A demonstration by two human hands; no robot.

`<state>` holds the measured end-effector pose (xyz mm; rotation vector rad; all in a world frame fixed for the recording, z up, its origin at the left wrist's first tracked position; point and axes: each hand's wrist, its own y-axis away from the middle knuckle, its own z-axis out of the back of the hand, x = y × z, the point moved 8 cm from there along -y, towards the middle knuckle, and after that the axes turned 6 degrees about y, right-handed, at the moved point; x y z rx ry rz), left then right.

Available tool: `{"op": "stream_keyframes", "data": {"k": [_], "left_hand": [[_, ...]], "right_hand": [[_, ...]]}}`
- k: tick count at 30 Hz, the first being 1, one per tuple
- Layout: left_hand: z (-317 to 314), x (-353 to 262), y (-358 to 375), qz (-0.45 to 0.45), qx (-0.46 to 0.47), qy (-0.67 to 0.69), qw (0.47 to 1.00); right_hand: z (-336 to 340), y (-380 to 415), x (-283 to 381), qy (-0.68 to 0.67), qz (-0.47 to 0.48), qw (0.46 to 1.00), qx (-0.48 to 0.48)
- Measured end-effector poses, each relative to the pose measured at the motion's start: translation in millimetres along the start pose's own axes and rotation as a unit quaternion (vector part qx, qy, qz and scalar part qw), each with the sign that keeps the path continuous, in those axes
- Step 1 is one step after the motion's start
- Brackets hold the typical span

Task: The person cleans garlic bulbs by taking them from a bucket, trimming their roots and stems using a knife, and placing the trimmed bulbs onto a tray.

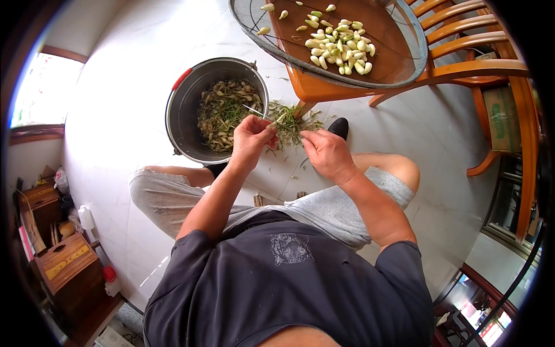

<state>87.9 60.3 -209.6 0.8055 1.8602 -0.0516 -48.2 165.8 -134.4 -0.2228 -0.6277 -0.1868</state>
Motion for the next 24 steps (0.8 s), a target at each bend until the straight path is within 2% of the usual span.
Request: {"op": "stream_keyframes", "data": {"k": [7,10,11,15,17,21,24], "left_hand": [[3,-4,1,-0.034,0.01,-0.019,0.999],[5,-12,2,-0.04,0.027,0.005,0.999],[5,-16,2,-0.041,0.034,0.018,0.998],[0,-19,4,-0.002,0.066,0.108,0.992],[-8,-21,5,0.009,0.085,0.142,0.986],[-32,-42,8,0.015,0.097,0.122,0.988],[-61,-67,-6,0.0,0.102,-0.022,0.995]], "right_hand": [[-8,5,-6,0.048,0.006,0.998,0.033],[-20,11,-52,0.146,-0.135,0.965,0.172],[-13,14,-58,0.116,-0.175,0.965,0.16],[1,7,-50,0.065,-0.186,0.972,0.131],[-5,7,-51,0.045,-0.197,0.968,0.152],[-10,3,-44,0.075,-0.164,0.965,0.19],[-20,5,-44,0.074,-0.147,0.963,0.214]]}}
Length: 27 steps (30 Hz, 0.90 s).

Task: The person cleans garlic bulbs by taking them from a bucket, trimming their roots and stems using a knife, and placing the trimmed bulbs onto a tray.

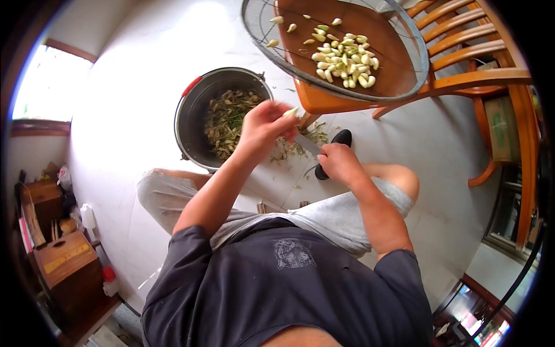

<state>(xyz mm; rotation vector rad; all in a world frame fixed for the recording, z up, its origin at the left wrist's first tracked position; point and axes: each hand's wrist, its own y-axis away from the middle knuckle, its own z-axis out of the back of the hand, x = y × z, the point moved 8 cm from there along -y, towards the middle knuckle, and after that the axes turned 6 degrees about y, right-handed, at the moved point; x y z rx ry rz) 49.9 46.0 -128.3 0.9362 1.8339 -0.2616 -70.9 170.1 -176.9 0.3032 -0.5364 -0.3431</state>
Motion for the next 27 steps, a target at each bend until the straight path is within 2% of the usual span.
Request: {"op": "stream_keyframes", "data": {"k": [3,5,9,10,12,14,16,18,19,22,23,27], "left_hand": [[-41,-30,-33,-0.036,0.027,-0.075,0.996],[-63,-50,-52,-0.073,0.044,-0.114,0.99],[-51,-68,-56,-0.112,0.016,-0.128,0.985],[-34,-71,-51,-0.114,0.006,-0.106,0.988],[25,-67,-40,-0.086,-0.1,-0.076,0.988],[108,-52,-45,-0.081,-0.204,-0.064,0.973],[201,-20,-53,-0.011,-0.327,-0.07,0.942],[288,17,-61,0.019,-0.412,-0.196,0.889],[319,37,-64,0.076,-0.433,-0.224,0.869],[335,37,-71,0.043,-0.448,-0.458,0.767],[342,48,-79,0.087,-0.425,-0.441,0.786],[349,61,-97,0.096,-0.432,-0.472,0.763]], "right_hand": [[-1,0,7,0.015,0.031,0.999,0.005],[0,0,6,0.007,0.02,1.0,0.011],[4,5,4,-0.013,0.005,1.0,0.015],[4,5,2,-0.017,0.002,1.0,0.015],[1,7,1,-0.029,-0.011,0.999,0.02],[-6,6,-3,-0.029,-0.008,0.999,0.02],[-12,3,-3,-0.013,0.006,0.999,0.034],[-18,0,0,0.004,0.012,0.999,0.051],[-16,-2,5,0.022,0.008,0.997,0.067],[-14,-7,15,0.002,0.014,0.997,0.071],[-15,-9,17,0.004,0.018,0.997,0.077],[-21,-17,18,0.001,0.032,0.996,0.083]]}}
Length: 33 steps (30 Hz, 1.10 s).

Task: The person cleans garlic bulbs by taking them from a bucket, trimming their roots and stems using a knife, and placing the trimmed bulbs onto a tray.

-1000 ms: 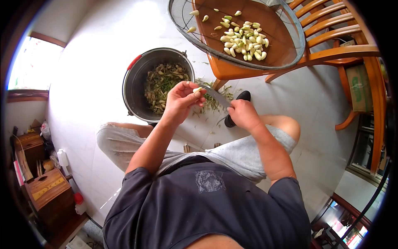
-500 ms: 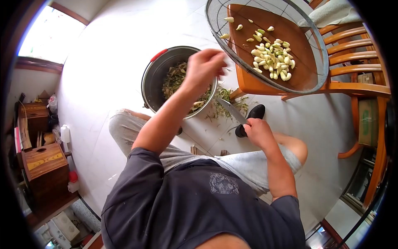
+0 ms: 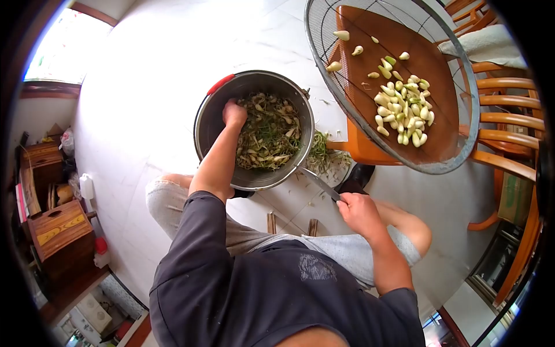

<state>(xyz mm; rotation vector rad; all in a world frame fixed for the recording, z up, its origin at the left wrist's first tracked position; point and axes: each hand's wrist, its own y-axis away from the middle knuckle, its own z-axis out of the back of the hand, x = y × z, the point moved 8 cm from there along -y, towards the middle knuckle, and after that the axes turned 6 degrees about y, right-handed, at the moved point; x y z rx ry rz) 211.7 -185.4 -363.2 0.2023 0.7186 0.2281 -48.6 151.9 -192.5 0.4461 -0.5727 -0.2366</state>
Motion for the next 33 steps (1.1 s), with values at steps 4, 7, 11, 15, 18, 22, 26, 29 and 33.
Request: {"op": "stream_keyframes", "data": {"k": [4,7,11,15,18,22,26,29,33], "left_hand": [[-18,10,-8,0.036,-0.003,-0.011,0.999],[-20,10,-3,0.025,-0.014,-0.006,1.0],[-21,7,0,-0.019,0.031,-0.011,0.999],[-23,3,-8,-0.092,0.071,-0.058,0.992],[-31,10,-26,-0.118,0.124,-0.073,0.982],[-26,20,-22,0.064,0.225,0.012,0.972],[-27,22,-33,-0.143,0.155,-0.102,0.972],[-21,12,-18,-0.122,0.146,-0.143,0.971],[-7,-1,0,-0.162,0.063,-0.117,0.978]], "right_hand": [[3,-4,5,-0.033,0.014,0.999,-0.036],[2,-4,8,-0.031,0.017,0.999,-0.02],[4,-2,12,-0.027,0.018,0.999,-0.005],[5,2,11,-0.028,0.025,0.999,-0.007],[5,4,8,-0.023,0.03,0.999,-0.017],[4,6,6,-0.028,0.026,0.999,-0.019],[5,6,6,-0.028,0.031,0.999,-0.021],[5,6,7,-0.027,0.032,0.999,-0.02],[9,4,9,-0.019,0.037,0.999,-0.034]]}}
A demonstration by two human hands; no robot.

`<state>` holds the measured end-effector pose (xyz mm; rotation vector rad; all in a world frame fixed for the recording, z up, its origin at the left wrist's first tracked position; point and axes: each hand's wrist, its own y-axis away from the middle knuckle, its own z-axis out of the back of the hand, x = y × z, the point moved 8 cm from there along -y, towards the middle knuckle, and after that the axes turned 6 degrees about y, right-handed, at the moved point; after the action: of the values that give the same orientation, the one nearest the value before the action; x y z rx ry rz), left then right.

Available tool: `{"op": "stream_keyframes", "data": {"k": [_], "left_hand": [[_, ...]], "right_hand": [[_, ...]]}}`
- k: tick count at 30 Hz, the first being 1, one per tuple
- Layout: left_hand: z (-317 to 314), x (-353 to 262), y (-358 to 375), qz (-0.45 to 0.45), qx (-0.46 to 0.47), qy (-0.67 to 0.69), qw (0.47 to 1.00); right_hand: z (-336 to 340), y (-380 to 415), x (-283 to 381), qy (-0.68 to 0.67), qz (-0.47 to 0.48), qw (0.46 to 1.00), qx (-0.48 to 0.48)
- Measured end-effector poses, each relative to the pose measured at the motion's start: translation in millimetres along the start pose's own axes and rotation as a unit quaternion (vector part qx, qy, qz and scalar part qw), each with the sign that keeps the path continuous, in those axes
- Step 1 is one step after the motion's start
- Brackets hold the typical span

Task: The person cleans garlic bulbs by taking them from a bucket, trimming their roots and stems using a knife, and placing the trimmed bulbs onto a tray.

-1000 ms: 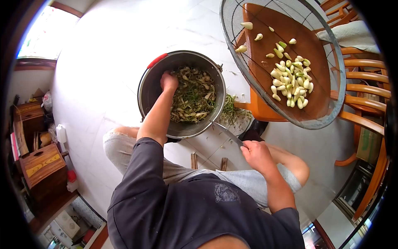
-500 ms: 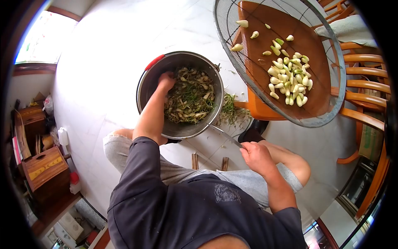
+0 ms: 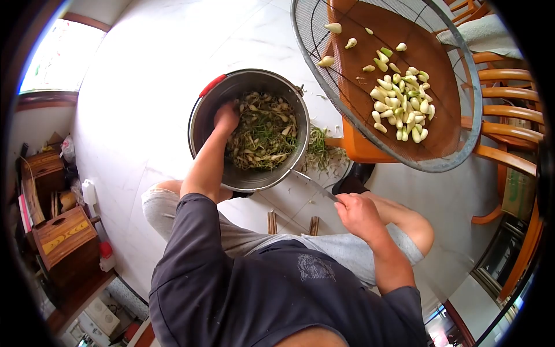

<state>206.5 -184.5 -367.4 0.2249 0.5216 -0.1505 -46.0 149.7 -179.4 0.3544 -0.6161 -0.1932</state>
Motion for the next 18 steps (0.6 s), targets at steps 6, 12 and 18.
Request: {"op": "stream_keyframes", "data": {"k": [6,12,18], "left_hand": [[58,-30,33,-0.013,-0.096,0.252,0.963],[77,-85,106,0.023,0.026,0.615,0.788],[61,-145,182,0.035,0.173,0.698,0.694]], "right_hand": [[18,3,8,0.002,0.007,0.999,-0.035],[40,14,23,-0.074,0.048,0.987,-0.137],[60,28,55,-0.088,0.133,0.955,-0.252]]}}
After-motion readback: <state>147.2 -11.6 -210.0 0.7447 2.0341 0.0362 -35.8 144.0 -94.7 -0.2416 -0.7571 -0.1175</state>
